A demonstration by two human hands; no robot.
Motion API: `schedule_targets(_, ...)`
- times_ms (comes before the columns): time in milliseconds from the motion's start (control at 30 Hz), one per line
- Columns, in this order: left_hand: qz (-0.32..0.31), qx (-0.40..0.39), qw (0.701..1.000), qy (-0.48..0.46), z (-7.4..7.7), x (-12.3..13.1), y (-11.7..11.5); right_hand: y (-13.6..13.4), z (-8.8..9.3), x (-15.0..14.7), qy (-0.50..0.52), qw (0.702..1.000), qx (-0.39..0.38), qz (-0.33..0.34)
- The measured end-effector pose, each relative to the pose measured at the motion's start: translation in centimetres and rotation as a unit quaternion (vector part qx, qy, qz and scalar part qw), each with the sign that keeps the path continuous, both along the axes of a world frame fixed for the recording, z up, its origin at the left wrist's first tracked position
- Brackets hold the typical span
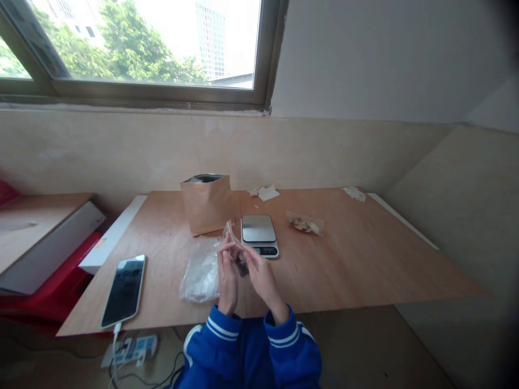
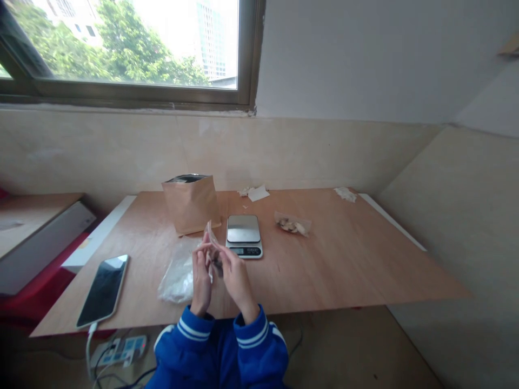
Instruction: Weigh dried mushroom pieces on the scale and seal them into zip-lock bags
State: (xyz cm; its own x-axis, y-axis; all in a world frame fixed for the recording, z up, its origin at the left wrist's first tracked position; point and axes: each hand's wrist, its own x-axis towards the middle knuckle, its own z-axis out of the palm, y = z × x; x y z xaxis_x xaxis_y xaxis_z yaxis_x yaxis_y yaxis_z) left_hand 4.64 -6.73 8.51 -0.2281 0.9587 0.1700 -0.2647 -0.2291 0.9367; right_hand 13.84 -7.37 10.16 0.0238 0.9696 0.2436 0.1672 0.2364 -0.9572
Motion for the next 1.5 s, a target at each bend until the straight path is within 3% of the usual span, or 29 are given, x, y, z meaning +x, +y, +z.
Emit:
schedule_targets(167,0.069,0.022,0.997,0.023,0.6,-2.7,2.0,0.2,-0.3,2.8,0.058,0.998,-0.019,0.026)
schedule_targets(333,-0.106,-0.040,0.992,0.052,0.0,-4.5,3.6,0.5,-0.6,3.9,0.098,0.994,-0.054,0.004)
schedule_targets(500,-0.033,-0.036,0.996,0.077,-0.6,-3.5,2.9,1.0,-2.2,3.9,0.124,0.986,-0.065,-0.088)
schedule_targets(633,-0.010,-0.035,0.996,0.082,-1.2,-3.2,2.7,1.4,-3.5,3.9,0.118,0.980,-0.047,-0.150)
schedule_targets(900,0.038,-0.062,0.996,0.042,-4.5,-3.0,3.0,1.9,-6.6,3.3,0.225,0.958,-0.070,-0.161)
schedule_targets(1000,0.068,-0.053,0.994,0.061,-5.5,-2.9,3.1,2.0,-7.4,3.2,0.219,0.959,-0.079,-0.159)
schedule_targets(1200,0.088,-0.044,0.992,0.084,-5.7,-5.2,3.6,1.5,-7.2,4.6,0.255,0.942,-0.084,-0.202)
schedule_targets(1300,0.090,-0.042,0.991,0.095,-5.4,-5.8,3.7,1.2,-6.8,4.7,0.231,0.953,-0.090,-0.175)
schedule_targets(1400,0.093,-0.046,0.989,0.102,-5.3,-5.1,3.5,1.2,-6.7,3.8,0.184,0.971,-0.072,-0.138)
schedule_targets(1500,0.083,-0.064,0.991,0.086,-5.6,-3.7,3.0,1.4,-7.0,2.9,0.140,0.978,-0.046,-0.147)
